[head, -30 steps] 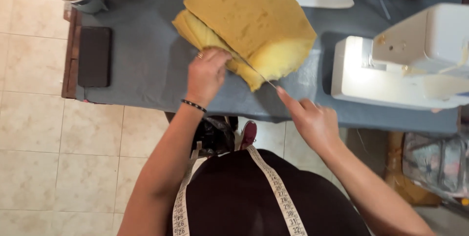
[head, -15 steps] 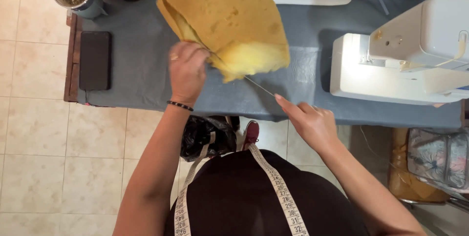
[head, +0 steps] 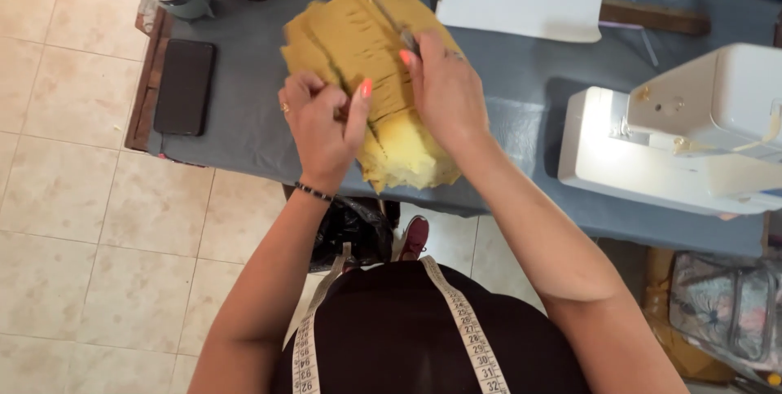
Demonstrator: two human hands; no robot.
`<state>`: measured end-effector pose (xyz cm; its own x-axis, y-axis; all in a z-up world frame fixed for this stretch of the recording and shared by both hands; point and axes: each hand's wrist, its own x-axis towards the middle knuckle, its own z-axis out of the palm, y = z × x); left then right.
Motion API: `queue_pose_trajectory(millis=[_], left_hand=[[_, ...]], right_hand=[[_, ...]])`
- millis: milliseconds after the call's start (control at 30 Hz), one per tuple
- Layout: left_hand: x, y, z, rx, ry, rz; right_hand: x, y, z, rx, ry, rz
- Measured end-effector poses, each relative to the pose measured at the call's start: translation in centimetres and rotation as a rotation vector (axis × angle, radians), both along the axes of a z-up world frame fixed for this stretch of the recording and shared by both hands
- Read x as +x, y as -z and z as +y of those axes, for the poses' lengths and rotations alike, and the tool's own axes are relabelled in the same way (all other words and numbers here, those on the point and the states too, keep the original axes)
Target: Cutting large blocks of yellow foam into smaller pieces using a hand knife on a workbench.
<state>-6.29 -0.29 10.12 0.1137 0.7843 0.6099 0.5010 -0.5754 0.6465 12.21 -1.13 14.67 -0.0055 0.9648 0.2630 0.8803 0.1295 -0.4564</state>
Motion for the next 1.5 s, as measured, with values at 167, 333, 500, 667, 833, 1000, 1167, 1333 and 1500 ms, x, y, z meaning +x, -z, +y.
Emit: queue_pose_trajectory(millis=[167,333,500,667,833,1000,1167,1333,1500], left_hand=[[-1.2,0.2,2.2,-0.219,-0.118,0.025],[-3.7,0.5,2.7,-0.572,0.156,0.014],[-4.7,5.8,0.9,-0.426,-0.002,0.185],[-5.0,2.3,1.4,0.173,-0.172,0.298],[-5.9,2.2,4.3,-0.018,-0.035,0.509],[-6.1,5.6,3.6,-0.087,-0.019,0.566],[-7.5,3.8,3.6,-0.262,0.103,0.411],[-7.9,4.3,5.2,-0.349,0.187,0.398],[-8.7,2.2,3.8,-0.409,0.215,0.279]], right_hand=[[0.3,3.6,0.0,-0.027,0.098,-0.172],[2.1,5.2,-0.3,0.412,0.035,-0.461],[7.1,7.8,2.5,0.470,0.018,-0.518],[4.9,5.3,1.0,0.427,-0.140,-0.367],[2.0,4.0,0.5,0.438,-0.173,-0.299],[1.5,1.8,0.2,0.257,-0.146,-0.110],[-1.1,-5.7,-5.0,0.221,-0.198,-0.148],[-1.3,-9.2,-9.7,0.101,-0.270,-0.853],[-4.1,-5.5,-6.0,0.359,-0.310,-1.102]])
